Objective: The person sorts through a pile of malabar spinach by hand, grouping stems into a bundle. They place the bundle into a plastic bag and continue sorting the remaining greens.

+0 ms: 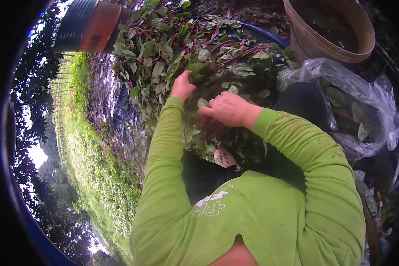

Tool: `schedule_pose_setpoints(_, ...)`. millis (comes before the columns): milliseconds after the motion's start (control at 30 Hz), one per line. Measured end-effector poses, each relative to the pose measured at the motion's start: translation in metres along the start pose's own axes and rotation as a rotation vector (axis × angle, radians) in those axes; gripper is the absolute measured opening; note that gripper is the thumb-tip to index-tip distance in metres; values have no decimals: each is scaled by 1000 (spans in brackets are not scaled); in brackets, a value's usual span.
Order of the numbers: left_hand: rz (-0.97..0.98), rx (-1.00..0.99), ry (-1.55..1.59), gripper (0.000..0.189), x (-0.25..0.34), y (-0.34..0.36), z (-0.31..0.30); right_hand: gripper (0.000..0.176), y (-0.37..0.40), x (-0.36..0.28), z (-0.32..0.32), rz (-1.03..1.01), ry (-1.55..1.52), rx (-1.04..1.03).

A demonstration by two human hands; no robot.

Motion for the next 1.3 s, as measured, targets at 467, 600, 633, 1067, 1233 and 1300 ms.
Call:
schedule_pose_setpoints(467,-115,566,-52,46,-76,12,-50,15,2,15,16,167,-44,-72)
schedule_pose_setpoints(600,-28,341,548,21,-16,46,-16,16,3,19,20,236,-75,-165)
schedule_pose_setpoints(633,18,145,714,20,0,51,9,16,3,18,22,231,-72,-184)
schedule_pose_setpoints(1067,66,253,389,25,-41,37,21,19,26,5,14,201,-4,-210)
schedule_pose_setpoints(1233,-76,-2,960,42,-47,57,-70,19,16,0,9,101,85,-98)
schedule_pose_setpoints(1300,-48,-15,916,41,-45,59,-84,18,14,-5,7,94,62,-123)
Point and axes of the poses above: each hand's wrist, its own y-axis away from the middle knuckle, its own z-axis out of the palm, x = y × z, the point moved 6 cm from there along -y, towards the middle knuckle, and after that the axes turned 9 degrees about -x, right-handed, at the moved point
